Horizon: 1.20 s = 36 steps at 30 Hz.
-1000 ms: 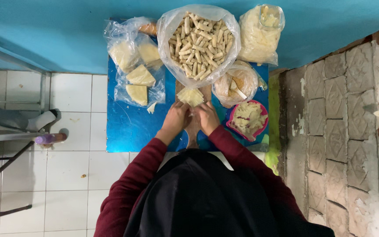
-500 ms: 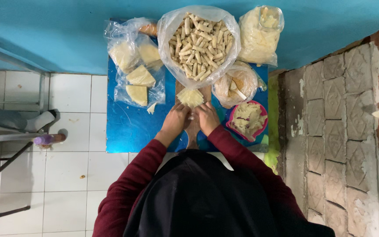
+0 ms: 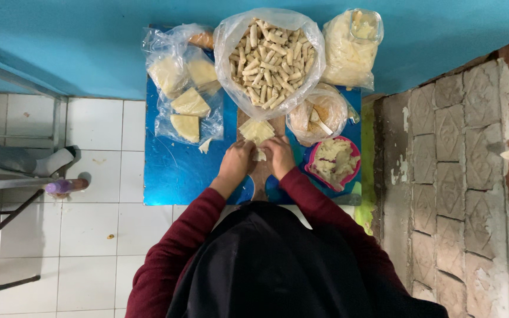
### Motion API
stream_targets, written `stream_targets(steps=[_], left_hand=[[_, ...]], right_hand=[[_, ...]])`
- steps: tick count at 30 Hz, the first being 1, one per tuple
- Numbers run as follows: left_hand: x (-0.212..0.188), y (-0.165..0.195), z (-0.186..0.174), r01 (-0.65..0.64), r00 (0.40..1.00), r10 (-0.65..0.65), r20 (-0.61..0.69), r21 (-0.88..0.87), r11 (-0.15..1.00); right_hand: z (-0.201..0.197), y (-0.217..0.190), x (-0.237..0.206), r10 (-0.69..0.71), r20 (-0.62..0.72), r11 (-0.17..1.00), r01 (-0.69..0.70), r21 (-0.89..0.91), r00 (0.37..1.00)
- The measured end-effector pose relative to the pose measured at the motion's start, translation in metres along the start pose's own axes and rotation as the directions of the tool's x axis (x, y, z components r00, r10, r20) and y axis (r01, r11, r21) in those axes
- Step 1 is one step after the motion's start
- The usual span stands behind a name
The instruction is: The person sits at a small blue table and fills triangular dough pieces with a mixture from a pink bowl using a spoon, then folds and presses the dough into stuffed pastries, placing the finished pieces into the bowl. Bags of dough pieces and filling containers sit on the table.
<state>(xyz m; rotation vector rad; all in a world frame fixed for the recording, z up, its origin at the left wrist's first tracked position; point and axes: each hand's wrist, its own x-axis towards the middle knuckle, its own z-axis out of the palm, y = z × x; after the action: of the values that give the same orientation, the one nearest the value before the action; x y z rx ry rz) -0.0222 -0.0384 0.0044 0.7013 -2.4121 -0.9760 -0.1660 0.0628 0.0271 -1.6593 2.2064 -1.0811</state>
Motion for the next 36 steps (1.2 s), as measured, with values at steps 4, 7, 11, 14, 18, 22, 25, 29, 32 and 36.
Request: stream_targets(steps=[4, 7, 11, 14, 18, 22, 25, 29, 32, 36], left_hand=[[-0.001, -0.002, 0.001, -0.021, 0.999, 0.02, 0.025, 0.043, 0.999], [0.004, -0.001, 0.002, -0.076, 0.997, 0.075, 0.02, 0.128, 0.989], [0.003, 0.002, -0.003, -0.056, 0.998, 0.06, -0.033, 0.133, 0.99], [-0.004, 0.01, -0.007, -0.005, 0.99, 0.008, -0.142, 0.025, 1.0], [-0.017, 0.018, -0.013, 0.08, 0.978, -0.074, -0.194, 0.028, 0.996], [-0.019, 0.019, -0.013, 0.117, 0.977, -0.112, -0.181, 0.016, 0.993], [-0.017, 0.018, -0.013, 0.143, 0.977, -0.136, -0.164, 0.034, 0.989], [-0.016, 0.022, -0.013, 0.102, 0.974, -0.096, -0.204, 0.018, 0.995], [-0.008, 0.027, -0.014, 0.044, 0.974, -0.072, -0.214, -0.134, 0.99], [0.009, 0.031, -0.022, 0.21, 0.978, -0.161, 0.136, -0.58, 0.787]], right_hand=[[0.002, 0.0, -0.006, -0.027, 0.056, 0.988, 0.035, -0.151, 0.998], [0.004, 0.0, -0.005, 0.01, 0.078, 0.956, 0.014, -0.294, 0.997], [0.002, -0.006, -0.009, -0.036, 0.027, 0.941, 0.043, -0.334, 0.999], [-0.003, -0.014, -0.015, -0.151, 0.078, 0.902, 0.17, -0.397, 0.985], [-0.004, -0.022, -0.015, -0.16, 0.038, 0.868, 0.159, -0.47, 0.986], [-0.004, -0.018, -0.003, -0.03, -0.031, 0.955, 0.02, -0.296, 0.999], [-0.003, -0.007, 0.005, 0.124, -0.091, 0.992, -0.12, 0.05, 0.988], [-0.005, 0.011, 0.007, 0.382, 0.035, 0.832, -0.36, 0.423, 0.923], [-0.013, 0.018, 0.002, 0.331, 0.129, 0.685, -0.332, 0.648, 0.935], [-0.034, 0.019, -0.011, 0.329, 0.317, 0.629, -0.457, 0.629, 0.89]])
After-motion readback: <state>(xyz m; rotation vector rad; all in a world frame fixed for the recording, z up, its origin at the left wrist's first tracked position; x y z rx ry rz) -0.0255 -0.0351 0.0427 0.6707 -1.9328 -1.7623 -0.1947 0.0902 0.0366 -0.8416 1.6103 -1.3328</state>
